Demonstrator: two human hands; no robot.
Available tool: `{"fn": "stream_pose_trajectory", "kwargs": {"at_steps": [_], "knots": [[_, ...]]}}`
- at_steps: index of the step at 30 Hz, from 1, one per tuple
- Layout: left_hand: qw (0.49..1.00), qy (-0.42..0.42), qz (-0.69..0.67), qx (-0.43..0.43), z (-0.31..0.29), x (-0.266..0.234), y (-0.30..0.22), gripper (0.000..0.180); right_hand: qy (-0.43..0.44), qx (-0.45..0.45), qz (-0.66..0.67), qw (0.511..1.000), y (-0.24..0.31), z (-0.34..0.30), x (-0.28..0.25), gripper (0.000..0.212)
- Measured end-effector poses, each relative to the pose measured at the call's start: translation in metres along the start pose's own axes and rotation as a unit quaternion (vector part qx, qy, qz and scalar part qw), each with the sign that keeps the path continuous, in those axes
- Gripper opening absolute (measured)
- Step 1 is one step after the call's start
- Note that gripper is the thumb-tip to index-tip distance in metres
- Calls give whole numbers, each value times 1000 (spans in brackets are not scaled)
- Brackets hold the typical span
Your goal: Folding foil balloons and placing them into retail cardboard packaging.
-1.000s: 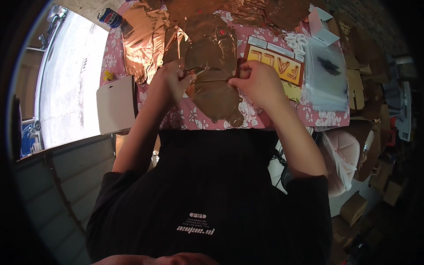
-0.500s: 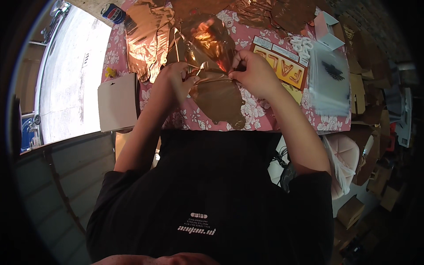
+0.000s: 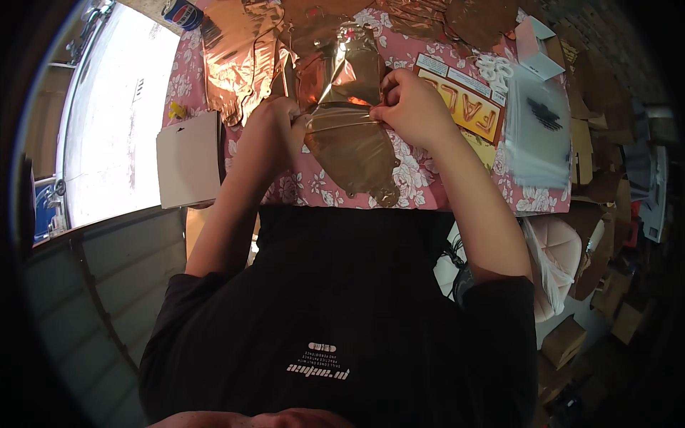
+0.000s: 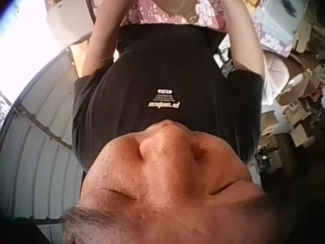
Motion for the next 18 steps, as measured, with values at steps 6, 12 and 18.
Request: {"fn": "stream_pose_trajectory", "kwargs": {"at_steps": [6,12,18], "knots": [[1000,4,18,-20,-9,4,-3,20,0,-25,-57,998,2,3,2,47],[999,-34,17,1,-13,-2,-11,43,-11,-29,-52,998,6,-7,5,52],[992,-82,80,51,-8,-3,-16,64,-188,-180,-51,964,4,-36,-33,67]]}}
Point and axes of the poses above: each hand's wrist, its own z-axis towards the middle knuckle, its own x-axis out of the palm, y = z × x, the point moved 2 cm from there along z, towards the middle knuckle, and after that the axes turned 3 degrees about -y, right-handed, at the moved point
